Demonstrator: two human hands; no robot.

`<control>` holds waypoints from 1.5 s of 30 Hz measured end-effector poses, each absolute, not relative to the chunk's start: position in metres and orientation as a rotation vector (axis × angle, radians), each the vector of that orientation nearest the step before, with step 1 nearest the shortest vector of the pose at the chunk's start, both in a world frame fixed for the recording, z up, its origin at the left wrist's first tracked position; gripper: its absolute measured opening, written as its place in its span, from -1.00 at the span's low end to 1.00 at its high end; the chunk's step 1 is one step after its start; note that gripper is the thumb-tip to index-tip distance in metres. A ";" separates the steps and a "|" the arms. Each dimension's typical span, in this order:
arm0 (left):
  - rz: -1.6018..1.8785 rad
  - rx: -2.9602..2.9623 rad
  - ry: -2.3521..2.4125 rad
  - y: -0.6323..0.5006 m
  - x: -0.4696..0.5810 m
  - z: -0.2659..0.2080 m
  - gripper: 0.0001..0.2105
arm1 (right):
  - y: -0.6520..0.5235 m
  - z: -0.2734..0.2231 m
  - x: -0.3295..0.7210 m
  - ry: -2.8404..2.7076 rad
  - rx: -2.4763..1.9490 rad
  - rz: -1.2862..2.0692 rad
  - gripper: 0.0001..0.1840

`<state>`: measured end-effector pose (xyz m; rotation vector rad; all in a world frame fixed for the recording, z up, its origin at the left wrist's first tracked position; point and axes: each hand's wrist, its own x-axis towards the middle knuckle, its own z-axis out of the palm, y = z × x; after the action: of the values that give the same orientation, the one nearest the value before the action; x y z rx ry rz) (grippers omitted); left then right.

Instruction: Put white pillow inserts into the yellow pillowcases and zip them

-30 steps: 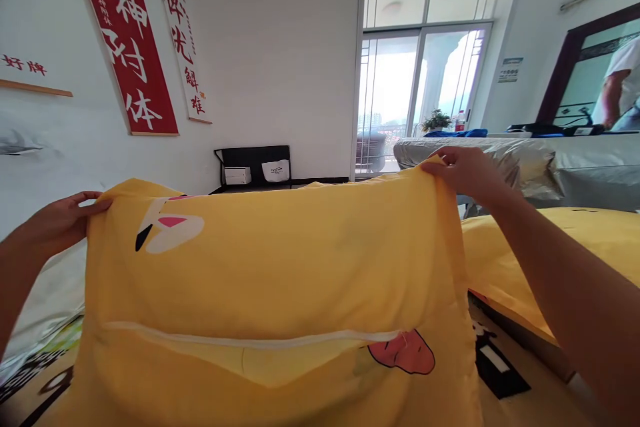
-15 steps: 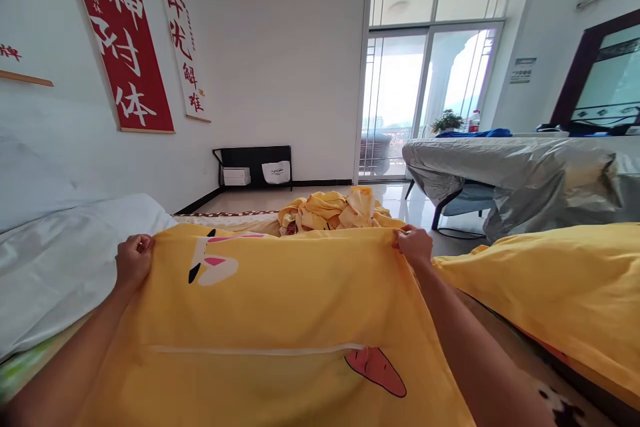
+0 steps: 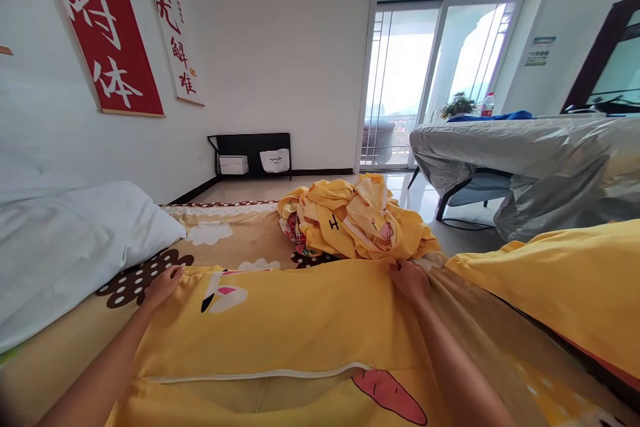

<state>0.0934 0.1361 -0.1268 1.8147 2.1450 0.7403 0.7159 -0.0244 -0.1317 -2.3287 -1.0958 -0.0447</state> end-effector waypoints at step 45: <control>0.005 2.709 1.256 -0.041 0.267 -0.125 -0.44 | -0.102 -0.128 0.491 -2.219 -1.938 0.413 -0.29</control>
<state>0.2667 -0.0405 -0.1247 2.7094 1.2561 0.0052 0.4911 -0.1017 -0.1282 -1.9381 -2.2189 0.4135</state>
